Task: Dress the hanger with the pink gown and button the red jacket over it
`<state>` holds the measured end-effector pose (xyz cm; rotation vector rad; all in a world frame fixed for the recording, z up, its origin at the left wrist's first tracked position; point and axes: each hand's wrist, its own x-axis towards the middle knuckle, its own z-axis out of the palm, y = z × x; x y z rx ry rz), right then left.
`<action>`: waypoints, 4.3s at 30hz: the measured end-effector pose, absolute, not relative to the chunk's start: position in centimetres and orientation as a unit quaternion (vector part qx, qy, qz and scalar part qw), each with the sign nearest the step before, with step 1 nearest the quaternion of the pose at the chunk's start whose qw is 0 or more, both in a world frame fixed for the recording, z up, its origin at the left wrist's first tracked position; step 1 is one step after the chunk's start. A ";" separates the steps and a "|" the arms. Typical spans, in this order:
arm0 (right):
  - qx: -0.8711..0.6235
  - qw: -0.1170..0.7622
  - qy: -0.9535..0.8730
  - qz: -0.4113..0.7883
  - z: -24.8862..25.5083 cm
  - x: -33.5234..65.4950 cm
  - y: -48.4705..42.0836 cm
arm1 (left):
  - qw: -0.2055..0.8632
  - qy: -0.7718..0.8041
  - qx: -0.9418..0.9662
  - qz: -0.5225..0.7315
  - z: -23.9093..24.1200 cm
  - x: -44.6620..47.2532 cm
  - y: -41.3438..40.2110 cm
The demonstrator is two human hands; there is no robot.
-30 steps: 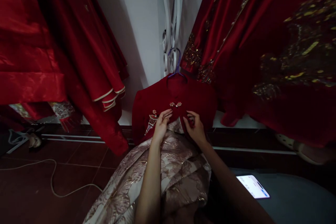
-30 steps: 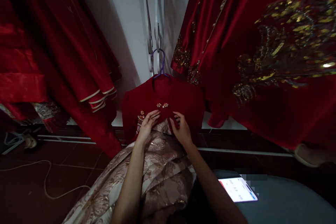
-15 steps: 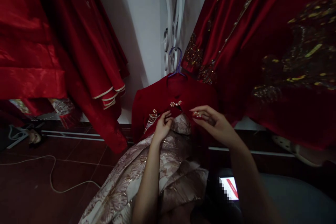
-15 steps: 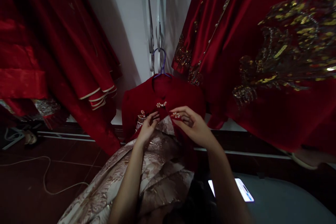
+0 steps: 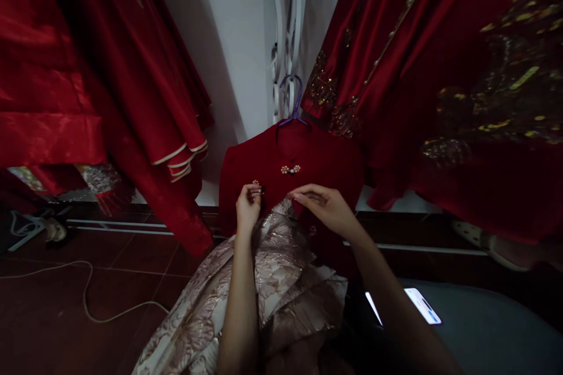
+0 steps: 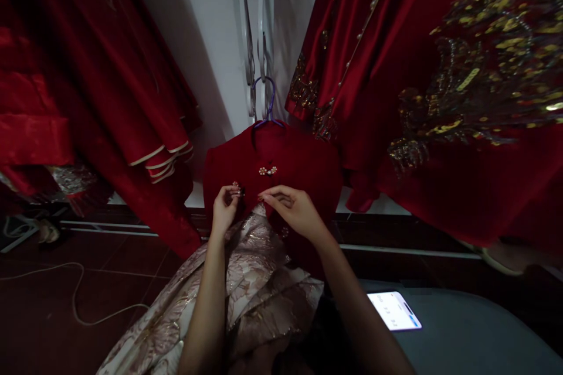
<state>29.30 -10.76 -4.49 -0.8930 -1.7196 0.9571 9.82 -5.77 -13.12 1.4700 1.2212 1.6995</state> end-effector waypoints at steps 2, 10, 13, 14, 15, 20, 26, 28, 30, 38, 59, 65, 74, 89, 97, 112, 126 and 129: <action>-0.364 0.490 -0.696 0.378 -5.6 27.9 -9.7 | 0.308 0.446 0.537 0.647 -13.1 10.0 -5.7; -0.388 0.530 -0.677 0.332 -9.7 22.9 -4.8 | 0.377 0.440 0.461 0.672 -12.2 10.0 -5.9; -0.391 0.540 -0.675 0.317 -10.0 22.3 -4.2 | 0.387 0.441 0.449 0.674 -12.0 9.9 -6.1; -0.393 0.544 -0.673 0.313 -10.0 22.2 -4.1 | 0.389 0.442 0.446 0.674 -12.0 9.9 -6.1; -0.394 0.547 -0.671 0.308 -10.0 22.1 -4.2 | 0.391 0.443 0.443 0.675 -12.0 9.9 -6.1; -0.411 0.544 -0.676 0.280 -10.0 22.0 -4.9 | 0.385 0.444 0.437 0.682 -12.4 10.0 -6.0; -0.410 0.550 -0.674 0.274 -10.6 21.7 -5.5 | 0.387 0.457 0.412 0.687 -12.9 10.0 -5.7; -0.409 0.558 -0.668 0.273 -10.9 21.6 -5.4 | 0.389 0.462 0.406 0.686 -13.0 10.1 -5.7; -0.408 0.563 -0.665 0.274 -11.0 21.6 -5.4 | 0.384 0.471 0.409 0.681 -13.0 10.1 -5.8; -0.403 0.558 -0.673 0.268 -10.7 21.8 -5.0 | 0.299 0.488 0.496 0.653 -12.6 9.7 -6.4; -0.496 0.310 -0.768 0.260 -11.7 29.3 -7.4 | 0.323 0.552 0.670 0.376 -15.7 5.8 -6.6; -0.501 0.318 -0.749 0.293 -14.5 27.9 -7.2 | 0.304 0.589 0.642 0.386 -16.7 6.8 -6.4; -0.498 0.294 -0.764 0.287 -14.1 27.7 -7.3 | 0.202 0.661 0.626 0.360 -15.3 7.0 -7.0; -0.532 0.407 -0.595 0.444 -13.7 29.8 -6.5 | 0.277 0.492 0.764 0.313 -10.9 9.9 -9.7; -0.421 0.274 -0.659 0.559 -8.7 30.7 -9.0 | 0.249 0.529 0.733 0.349 -12.6 11.1 -8.1; -0.438 0.437 -0.575 0.535 -13.2 26.3 -7.6 | 0.268 0.530 0.737 0.321 -13.9 10.6 -7.6; -0.472 0.492 -0.522 0.512 -14.6 27.4 -6.3 | 0.150 0.530 0.781 0.295 -13.1 11.4 -8.2; -0.474 0.498 -0.517 0.510 -14.6 27.8 -6.2 | 0.147 0.520 0.788 0.295 -13.0 11.4 -8.3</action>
